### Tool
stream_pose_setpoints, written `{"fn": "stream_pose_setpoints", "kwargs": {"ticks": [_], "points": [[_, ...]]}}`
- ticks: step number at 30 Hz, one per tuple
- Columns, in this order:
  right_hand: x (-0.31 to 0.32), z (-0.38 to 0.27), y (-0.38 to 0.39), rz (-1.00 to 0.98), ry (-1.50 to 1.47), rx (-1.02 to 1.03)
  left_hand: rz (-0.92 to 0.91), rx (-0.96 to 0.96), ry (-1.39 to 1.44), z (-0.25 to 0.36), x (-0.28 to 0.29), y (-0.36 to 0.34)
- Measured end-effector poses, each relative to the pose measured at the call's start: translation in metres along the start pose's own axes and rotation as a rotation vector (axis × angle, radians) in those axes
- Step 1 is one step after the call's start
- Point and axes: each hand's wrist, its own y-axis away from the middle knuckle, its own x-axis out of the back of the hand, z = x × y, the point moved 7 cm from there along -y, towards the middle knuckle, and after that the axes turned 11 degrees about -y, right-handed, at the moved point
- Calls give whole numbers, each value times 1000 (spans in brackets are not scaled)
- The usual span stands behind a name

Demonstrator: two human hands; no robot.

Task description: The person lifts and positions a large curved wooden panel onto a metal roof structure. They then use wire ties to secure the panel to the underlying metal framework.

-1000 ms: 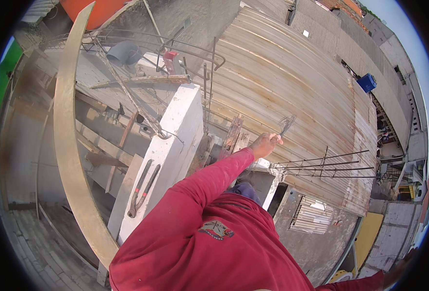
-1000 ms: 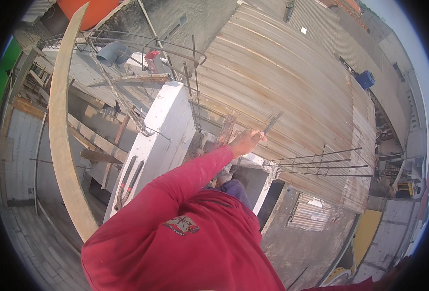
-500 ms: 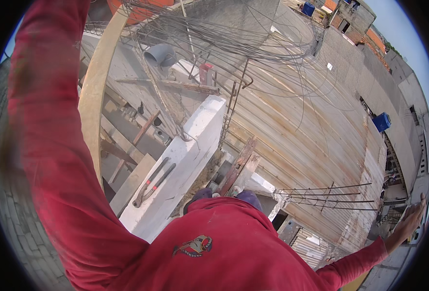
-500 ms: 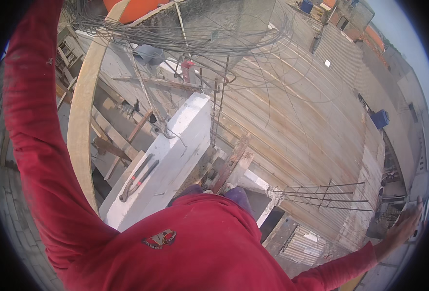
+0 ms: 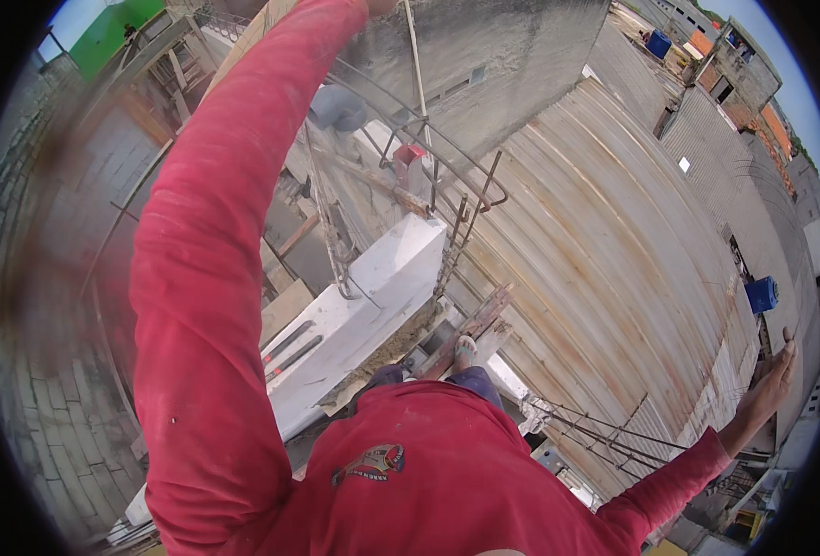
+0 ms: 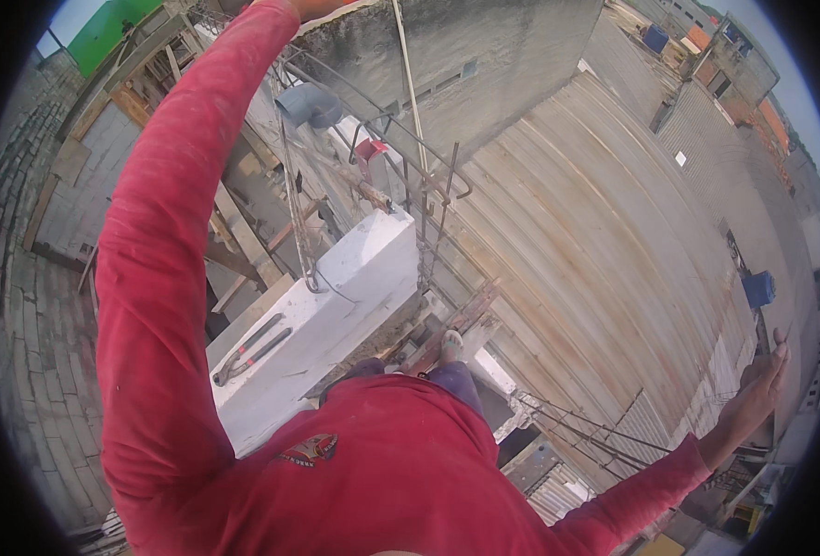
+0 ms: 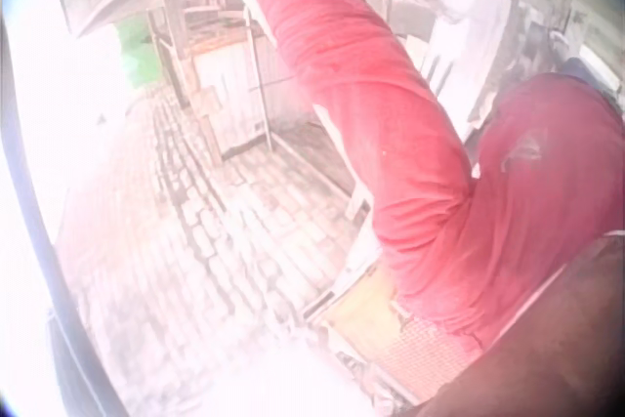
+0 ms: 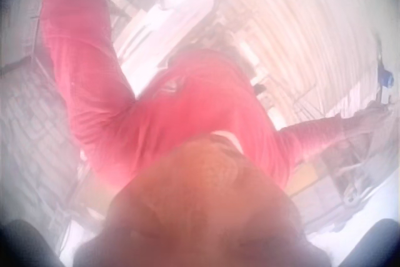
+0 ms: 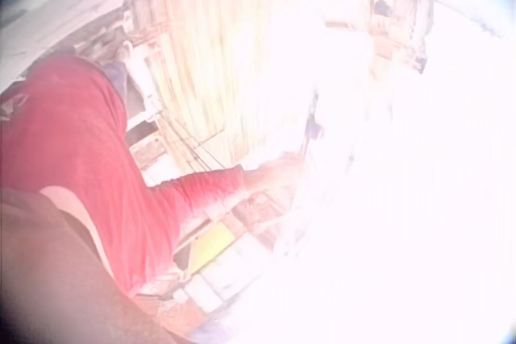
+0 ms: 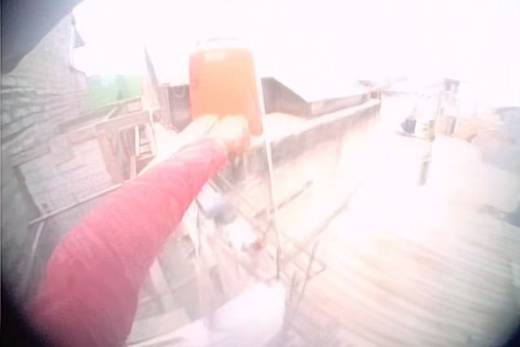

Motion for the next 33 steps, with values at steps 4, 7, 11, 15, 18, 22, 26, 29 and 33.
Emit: {"fn": "stream_pose_setpoints", "kwargs": {"ticks": [4,7,11,15,18,22,26,29,33], "points": [[-93,39,-13,-148,-36,-21,-478,84,-295,-46,-190,69],[-142,95,-19,-296,14,-67,-524,146,-310,-12,-185,107],[-211,147,-12,-474,0,-108,-516,-27,-424,-2,-187,112],[-269,185,-3,-588,-55,-186,-615,-29,-218,7,-184,108],[-305,190,2,-645,-82,-184,-720,118,57,9,-174,115],[-344,179,2,-705,-137,-154,-602,99,-103,8,-148,116],[-355,142,-6,-649,-179,-110,-41,-89,-279,81,-64,111],[-337,98,-22,-503,-71,164,-706,-10,968,236,-49,157],[-358,61,41,-637,-237,411,-517,539,1750,308,-109,186]]}}
